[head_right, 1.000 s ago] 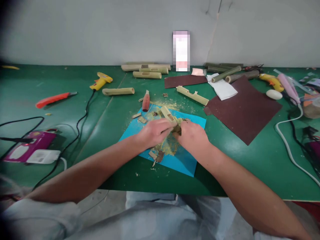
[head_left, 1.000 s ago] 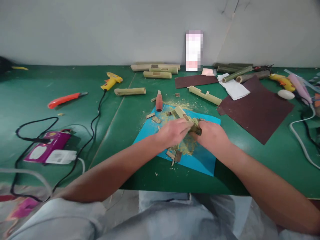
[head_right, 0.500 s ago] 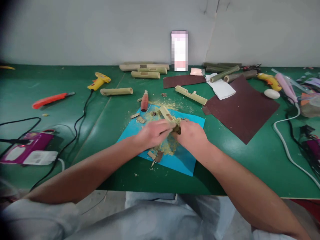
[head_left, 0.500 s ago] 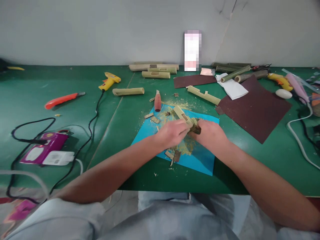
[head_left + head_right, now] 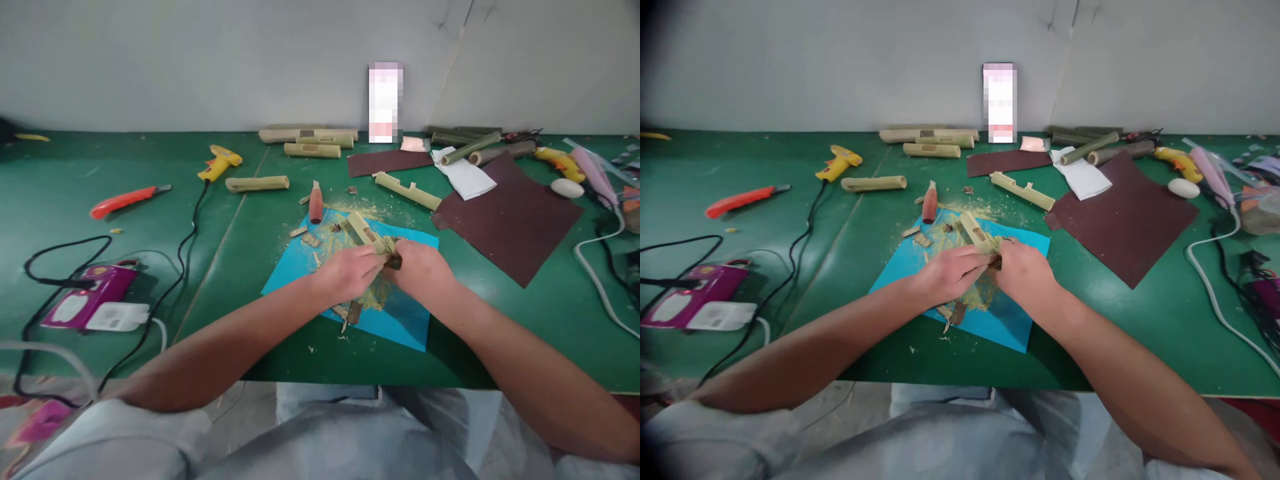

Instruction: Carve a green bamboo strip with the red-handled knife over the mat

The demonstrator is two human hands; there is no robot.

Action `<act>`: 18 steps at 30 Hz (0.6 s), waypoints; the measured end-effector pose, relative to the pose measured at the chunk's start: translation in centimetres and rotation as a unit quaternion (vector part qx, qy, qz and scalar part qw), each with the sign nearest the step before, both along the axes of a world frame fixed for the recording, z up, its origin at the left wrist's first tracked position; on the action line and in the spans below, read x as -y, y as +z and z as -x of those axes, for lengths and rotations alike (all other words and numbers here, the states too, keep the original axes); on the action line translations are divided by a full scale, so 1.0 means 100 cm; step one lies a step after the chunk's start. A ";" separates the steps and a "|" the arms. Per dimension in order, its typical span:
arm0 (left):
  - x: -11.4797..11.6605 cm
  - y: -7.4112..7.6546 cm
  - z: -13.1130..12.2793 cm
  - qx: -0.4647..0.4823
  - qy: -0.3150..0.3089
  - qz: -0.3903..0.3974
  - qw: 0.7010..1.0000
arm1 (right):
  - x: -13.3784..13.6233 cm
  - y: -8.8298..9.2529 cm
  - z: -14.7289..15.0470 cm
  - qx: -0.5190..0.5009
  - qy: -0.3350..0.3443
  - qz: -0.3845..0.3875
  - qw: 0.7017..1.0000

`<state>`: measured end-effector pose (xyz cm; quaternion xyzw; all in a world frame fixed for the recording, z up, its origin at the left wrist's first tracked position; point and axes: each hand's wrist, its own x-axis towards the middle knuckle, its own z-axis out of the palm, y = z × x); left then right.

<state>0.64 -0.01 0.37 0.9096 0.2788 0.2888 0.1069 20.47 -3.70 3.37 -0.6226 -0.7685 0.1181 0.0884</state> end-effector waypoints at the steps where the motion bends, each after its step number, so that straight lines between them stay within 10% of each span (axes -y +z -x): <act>1: -0.001 0.000 0.000 0.004 -0.003 -0.001 1.000 | 0.000 0.000 0.000 -0.002 -0.002 -0.002 1.000; 18: -0.002 -0.005 0.002 0.017 0.000 -0.003 1.000 | 0.001 0.000 -0.001 -0.001 -0.008 0.001 1.000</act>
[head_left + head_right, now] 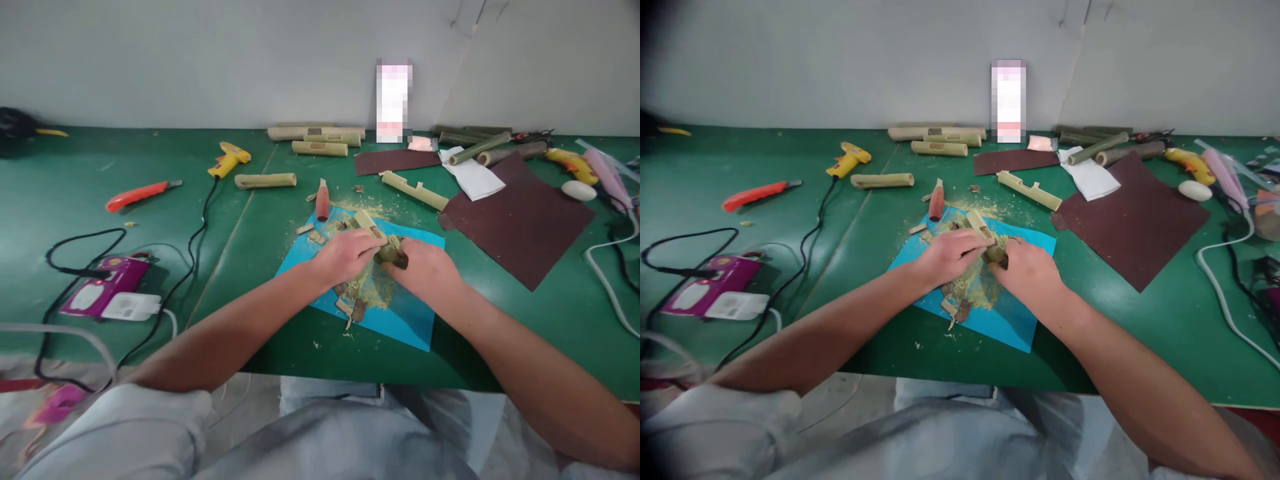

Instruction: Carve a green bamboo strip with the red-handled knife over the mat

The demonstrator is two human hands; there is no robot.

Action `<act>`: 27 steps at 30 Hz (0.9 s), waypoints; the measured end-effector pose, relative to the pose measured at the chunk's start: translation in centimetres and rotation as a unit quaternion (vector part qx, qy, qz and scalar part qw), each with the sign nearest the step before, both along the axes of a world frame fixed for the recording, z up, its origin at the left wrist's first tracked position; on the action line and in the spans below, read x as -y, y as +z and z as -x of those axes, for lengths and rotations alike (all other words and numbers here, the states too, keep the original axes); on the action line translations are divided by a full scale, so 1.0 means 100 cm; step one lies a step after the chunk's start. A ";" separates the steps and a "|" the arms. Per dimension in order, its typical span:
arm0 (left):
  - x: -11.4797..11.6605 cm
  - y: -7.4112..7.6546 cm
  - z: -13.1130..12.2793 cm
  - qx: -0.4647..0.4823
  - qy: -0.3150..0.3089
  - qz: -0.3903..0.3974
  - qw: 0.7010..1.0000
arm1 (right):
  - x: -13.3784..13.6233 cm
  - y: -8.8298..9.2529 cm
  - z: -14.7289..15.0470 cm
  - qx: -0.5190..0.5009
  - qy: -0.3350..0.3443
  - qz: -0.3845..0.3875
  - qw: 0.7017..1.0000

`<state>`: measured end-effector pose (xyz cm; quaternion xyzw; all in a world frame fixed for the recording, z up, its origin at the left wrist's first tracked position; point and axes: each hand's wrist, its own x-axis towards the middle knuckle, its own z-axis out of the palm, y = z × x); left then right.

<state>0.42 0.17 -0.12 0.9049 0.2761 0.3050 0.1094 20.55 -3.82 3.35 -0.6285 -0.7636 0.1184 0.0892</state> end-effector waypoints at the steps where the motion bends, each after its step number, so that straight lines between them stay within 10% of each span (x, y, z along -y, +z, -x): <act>1: 0.000 0.000 0.000 -0.002 -0.002 0.004 1.000 | 0.000 0.000 0.000 0.001 0.000 0.000 1.000; 27: -0.001 0.000 0.002 -0.009 0.003 0.003 1.000 | 0.002 0.004 0.002 0.025 0.008 0.013 1.000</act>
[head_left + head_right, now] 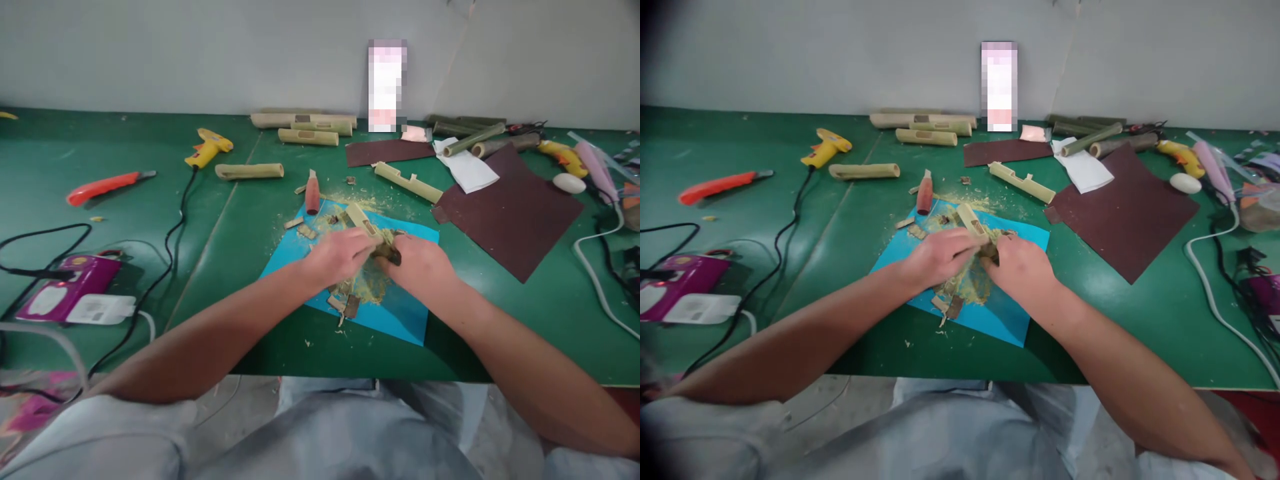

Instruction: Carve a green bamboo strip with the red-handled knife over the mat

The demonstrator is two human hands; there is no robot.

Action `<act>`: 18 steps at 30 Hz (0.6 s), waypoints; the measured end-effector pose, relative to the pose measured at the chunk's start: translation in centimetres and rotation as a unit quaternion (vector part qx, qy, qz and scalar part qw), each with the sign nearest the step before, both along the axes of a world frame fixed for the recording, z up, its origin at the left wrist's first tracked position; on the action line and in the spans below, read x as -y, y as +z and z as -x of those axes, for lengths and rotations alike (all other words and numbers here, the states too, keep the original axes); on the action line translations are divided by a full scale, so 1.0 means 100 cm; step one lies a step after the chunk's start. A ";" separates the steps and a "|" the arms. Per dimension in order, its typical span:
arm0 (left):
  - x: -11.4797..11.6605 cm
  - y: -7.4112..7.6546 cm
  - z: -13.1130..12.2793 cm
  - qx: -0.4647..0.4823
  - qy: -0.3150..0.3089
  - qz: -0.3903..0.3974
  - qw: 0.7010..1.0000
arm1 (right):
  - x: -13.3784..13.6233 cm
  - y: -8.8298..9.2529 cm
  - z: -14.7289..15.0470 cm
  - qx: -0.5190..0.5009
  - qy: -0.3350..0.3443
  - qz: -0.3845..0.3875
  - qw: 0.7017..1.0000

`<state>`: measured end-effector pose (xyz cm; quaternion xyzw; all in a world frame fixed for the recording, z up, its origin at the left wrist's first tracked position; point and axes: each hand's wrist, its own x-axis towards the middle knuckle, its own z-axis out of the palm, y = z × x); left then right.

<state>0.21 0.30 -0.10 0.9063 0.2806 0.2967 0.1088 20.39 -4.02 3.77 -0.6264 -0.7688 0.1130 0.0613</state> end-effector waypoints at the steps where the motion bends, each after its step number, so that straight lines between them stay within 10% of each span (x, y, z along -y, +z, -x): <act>1: -0.002 0.000 0.001 0.005 0.011 -0.001 1.000 | 0.001 0.001 0.000 0.005 0.002 -0.003 1.000; 18: 0.005 0.008 0.001 -0.029 0.016 -0.019 0.999 | -0.001 0.000 0.001 0.018 0.001 0.012 1.000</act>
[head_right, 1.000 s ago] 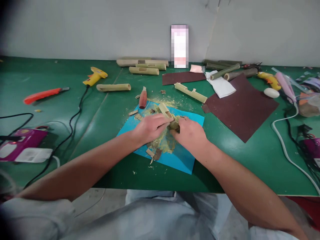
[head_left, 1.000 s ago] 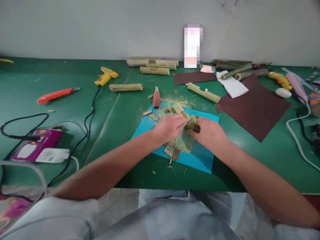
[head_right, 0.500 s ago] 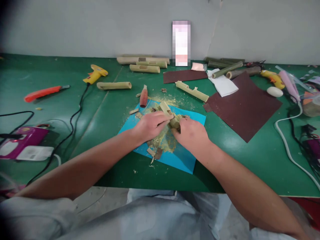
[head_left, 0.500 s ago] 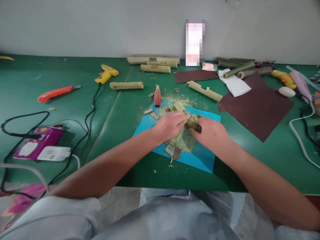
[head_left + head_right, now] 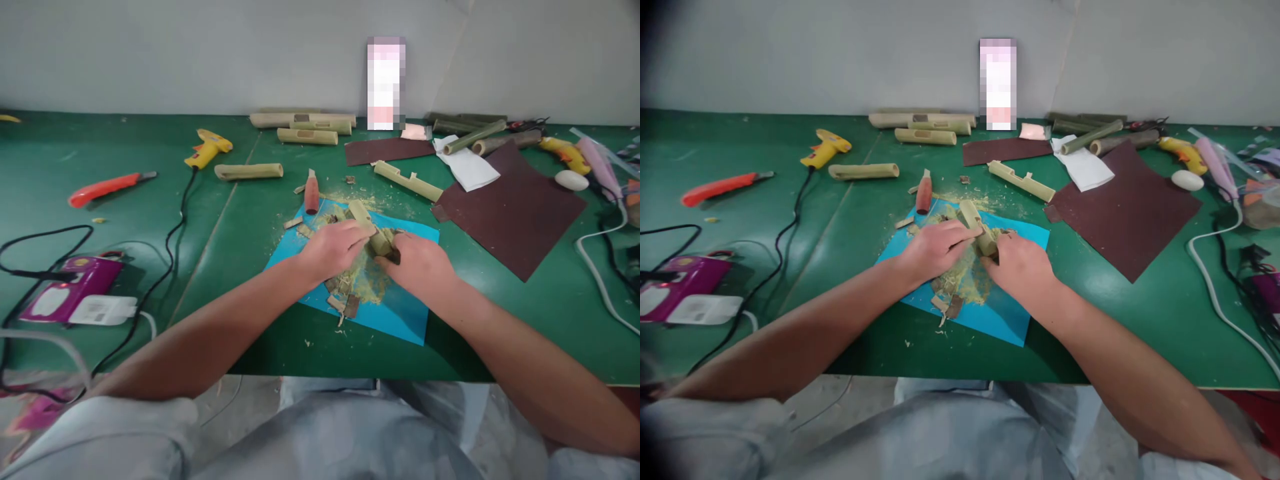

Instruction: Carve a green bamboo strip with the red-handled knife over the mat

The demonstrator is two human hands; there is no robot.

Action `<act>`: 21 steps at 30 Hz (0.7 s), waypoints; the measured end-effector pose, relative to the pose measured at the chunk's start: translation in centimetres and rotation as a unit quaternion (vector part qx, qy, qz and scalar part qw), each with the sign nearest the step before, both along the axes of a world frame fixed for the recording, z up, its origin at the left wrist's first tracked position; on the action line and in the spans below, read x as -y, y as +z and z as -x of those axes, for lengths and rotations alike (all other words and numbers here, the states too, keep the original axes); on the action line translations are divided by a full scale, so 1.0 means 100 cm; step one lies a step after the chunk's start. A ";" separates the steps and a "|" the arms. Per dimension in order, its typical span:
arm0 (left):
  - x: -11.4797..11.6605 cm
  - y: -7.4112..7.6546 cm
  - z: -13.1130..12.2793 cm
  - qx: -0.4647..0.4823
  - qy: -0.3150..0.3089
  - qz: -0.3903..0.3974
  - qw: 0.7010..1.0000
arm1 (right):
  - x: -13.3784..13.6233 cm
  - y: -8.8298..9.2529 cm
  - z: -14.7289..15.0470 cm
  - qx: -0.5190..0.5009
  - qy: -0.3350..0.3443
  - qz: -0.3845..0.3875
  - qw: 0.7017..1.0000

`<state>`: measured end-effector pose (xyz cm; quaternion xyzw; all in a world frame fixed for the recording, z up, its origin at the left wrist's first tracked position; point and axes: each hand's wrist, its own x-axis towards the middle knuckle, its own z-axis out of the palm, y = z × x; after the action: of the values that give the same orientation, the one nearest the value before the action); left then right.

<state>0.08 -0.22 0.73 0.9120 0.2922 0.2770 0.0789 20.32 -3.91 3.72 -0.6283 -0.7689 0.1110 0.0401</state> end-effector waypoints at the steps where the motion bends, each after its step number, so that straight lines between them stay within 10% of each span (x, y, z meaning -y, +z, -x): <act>1: 0.000 0.000 -0.001 0.003 -0.008 -0.003 1.000 | 0.001 0.000 0.000 0.003 0.001 0.000 1.000; 21: -0.001 0.000 -0.005 0.001 0.007 0.027 1.000 | 0.002 -0.001 0.002 0.006 0.011 -0.010 1.000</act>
<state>0.55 -0.14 0.77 0.9071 0.3061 0.2705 0.1017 20.09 -4.15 3.66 -0.6199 -0.7772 0.1002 0.0407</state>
